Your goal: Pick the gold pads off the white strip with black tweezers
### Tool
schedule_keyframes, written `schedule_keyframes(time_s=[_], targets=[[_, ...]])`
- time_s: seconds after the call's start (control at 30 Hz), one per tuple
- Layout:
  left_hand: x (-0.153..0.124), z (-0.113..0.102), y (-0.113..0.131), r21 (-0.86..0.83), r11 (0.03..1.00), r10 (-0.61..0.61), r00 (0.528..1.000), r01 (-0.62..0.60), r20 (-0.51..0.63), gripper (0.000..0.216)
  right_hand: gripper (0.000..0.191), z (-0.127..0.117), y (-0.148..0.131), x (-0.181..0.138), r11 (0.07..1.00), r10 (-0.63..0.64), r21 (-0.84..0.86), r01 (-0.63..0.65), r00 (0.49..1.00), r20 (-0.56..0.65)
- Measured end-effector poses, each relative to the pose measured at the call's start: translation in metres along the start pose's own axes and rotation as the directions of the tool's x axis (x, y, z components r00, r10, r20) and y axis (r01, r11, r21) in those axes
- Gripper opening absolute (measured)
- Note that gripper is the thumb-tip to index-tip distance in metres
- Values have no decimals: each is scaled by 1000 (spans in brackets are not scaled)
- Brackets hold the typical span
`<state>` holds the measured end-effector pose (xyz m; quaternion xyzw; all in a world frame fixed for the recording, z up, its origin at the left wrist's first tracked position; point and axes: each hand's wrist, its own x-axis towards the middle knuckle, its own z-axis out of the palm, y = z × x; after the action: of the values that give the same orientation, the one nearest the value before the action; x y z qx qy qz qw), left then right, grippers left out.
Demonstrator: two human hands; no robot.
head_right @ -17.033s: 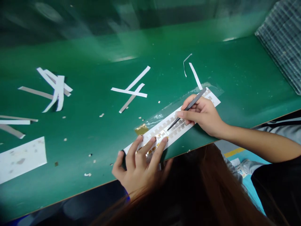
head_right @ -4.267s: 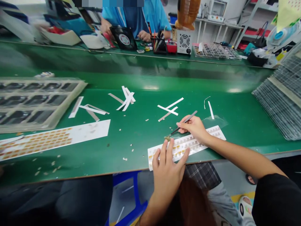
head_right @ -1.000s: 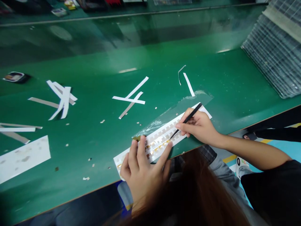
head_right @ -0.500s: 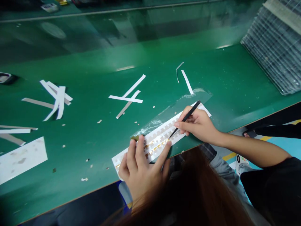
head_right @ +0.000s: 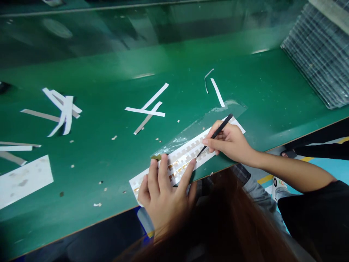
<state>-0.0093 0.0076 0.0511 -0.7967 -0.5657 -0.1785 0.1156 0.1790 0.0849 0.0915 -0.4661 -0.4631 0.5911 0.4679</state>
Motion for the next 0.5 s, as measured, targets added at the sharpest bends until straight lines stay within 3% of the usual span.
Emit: schedule_keyframes(time_s=[0.23, 0.37, 0.5], targets=[[1, 2, 4, -43, 998, -40, 999, 39, -26, 55, 25, -1, -12, 4, 992, 56, 113, -51, 997, -46], [3, 2, 8, -91, 992, -92, 994, 87, -53, 50, 24, 18, -28, 16, 996, 26, 84, -28, 999, 24], [5, 1, 11, -125, 985, -126, 991, 121, -36, 42, 31, 42, -20, 39, 998, 43, 30, -46, 994, 96]])
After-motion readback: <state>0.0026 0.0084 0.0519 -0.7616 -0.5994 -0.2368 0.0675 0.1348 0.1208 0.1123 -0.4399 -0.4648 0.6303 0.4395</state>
